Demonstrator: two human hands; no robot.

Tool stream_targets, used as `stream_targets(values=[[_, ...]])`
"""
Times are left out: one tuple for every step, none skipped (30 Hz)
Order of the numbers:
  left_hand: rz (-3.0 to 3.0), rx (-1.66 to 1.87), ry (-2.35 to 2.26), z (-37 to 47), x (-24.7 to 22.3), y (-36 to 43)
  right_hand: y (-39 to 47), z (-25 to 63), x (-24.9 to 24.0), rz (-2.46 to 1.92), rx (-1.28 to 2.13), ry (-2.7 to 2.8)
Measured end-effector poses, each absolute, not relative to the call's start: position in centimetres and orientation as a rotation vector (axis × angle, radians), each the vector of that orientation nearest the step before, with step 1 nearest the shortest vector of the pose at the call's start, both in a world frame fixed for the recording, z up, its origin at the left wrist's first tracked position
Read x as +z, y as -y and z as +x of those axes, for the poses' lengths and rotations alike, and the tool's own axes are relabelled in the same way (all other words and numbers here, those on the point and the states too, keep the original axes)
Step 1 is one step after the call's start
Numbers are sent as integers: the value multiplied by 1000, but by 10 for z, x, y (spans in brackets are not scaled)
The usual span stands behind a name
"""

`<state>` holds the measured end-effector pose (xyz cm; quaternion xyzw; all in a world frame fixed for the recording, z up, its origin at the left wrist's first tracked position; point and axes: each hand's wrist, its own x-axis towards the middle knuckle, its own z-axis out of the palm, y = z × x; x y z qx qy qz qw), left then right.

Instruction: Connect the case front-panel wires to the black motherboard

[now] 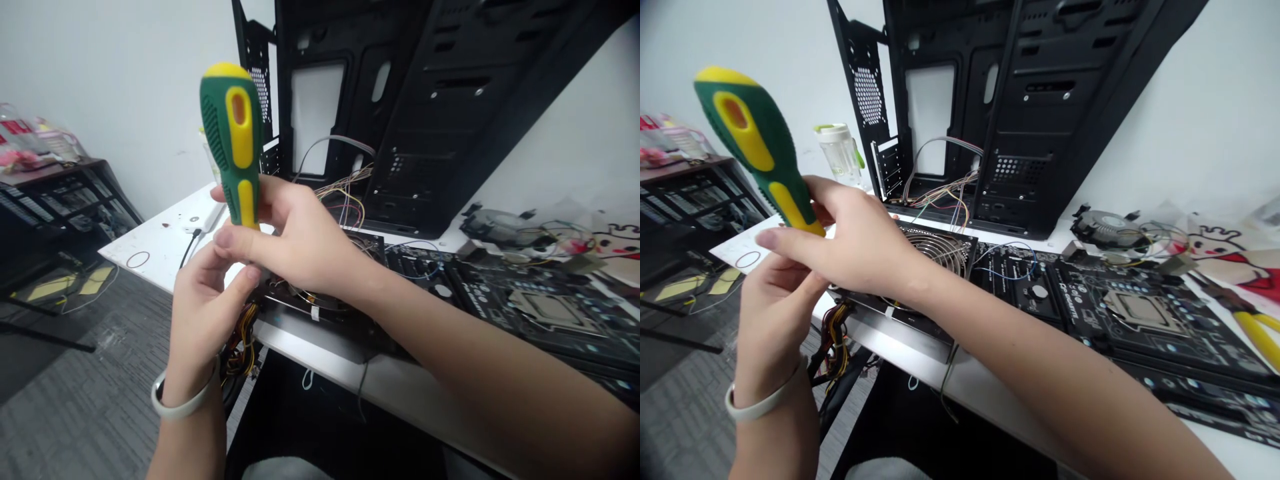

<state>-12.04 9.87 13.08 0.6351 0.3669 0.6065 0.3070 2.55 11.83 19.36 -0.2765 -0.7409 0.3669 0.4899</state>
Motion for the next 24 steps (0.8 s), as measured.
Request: stream_targets(values=[[1681,1612,-982,-120,131,-99,-119,25,193,-676,884,1795],[1684,1617,-1002,-120,132,-99,-119,25,193,-674,877,1790],[1694,1615,-1025,-120,132,-99,-119,25,192,-665,871,1784],[1709,1605,-1049,-120,132,-99,-119,25,192,-648,872,1776],[1725,1591,-1071,-120,132,-99,-120,26,192,-621,892,1769],[1739,1582,-1087,-120,132,-98,-120,26,192,-578,933,1759],[1749,1573,-1095,-121,132,-98,-120,27,192,-519,994,1742],[1758,1564,-1093,-122,132,-97,-120,27,193,-457,1068,1722],[1767,1556,-1082,-123,132,-97,-121,28,193,-402,1143,1701],[1777,1546,-1065,-124,132,-97,-121,28,194,-362,1203,1681],[1787,1532,-1040,-125,132,-97,-121,29,194,-340,1238,1665],[1792,1516,-1015,-126,132,-97,-122,29,194,-340,1250,1658],[1794,1503,-994,-127,132,-97,-122,28,193,-352,1238,1659],[1794,1493,-979,-128,132,-97,-122,28,192,-371,1210,1661],[1793,1492,-967,-128,132,-97,-123,27,192,-394,1171,1667],[1788,1502,-957,-128,132,-98,-123,26,191,-417,1126,1681],[1780,1523,-947,-127,132,-98,-123,25,190,-439,1077,1699],[1767,1546,-944,-126,132,-99,-123,24,189,-463,1024,1715],[1754,1567,-946,-125,133,-99,-123,23,188,-489,972,1731],[1743,1581,-956,-124,133,-99,-123,23,188,-514,926,1744],[1740,1585,-971,-123,134,-99,-123,22,188,-532,885,1751],[1746,1581,-990,-122,134,-99,-123,23,188,-540,856,1757],[1759,1574,-1008,-122,134,-99,-123,23,189,-540,845,1761],[1771,1565,-1020,-123,135,-99,-123,24,189,-524,854,1765]])
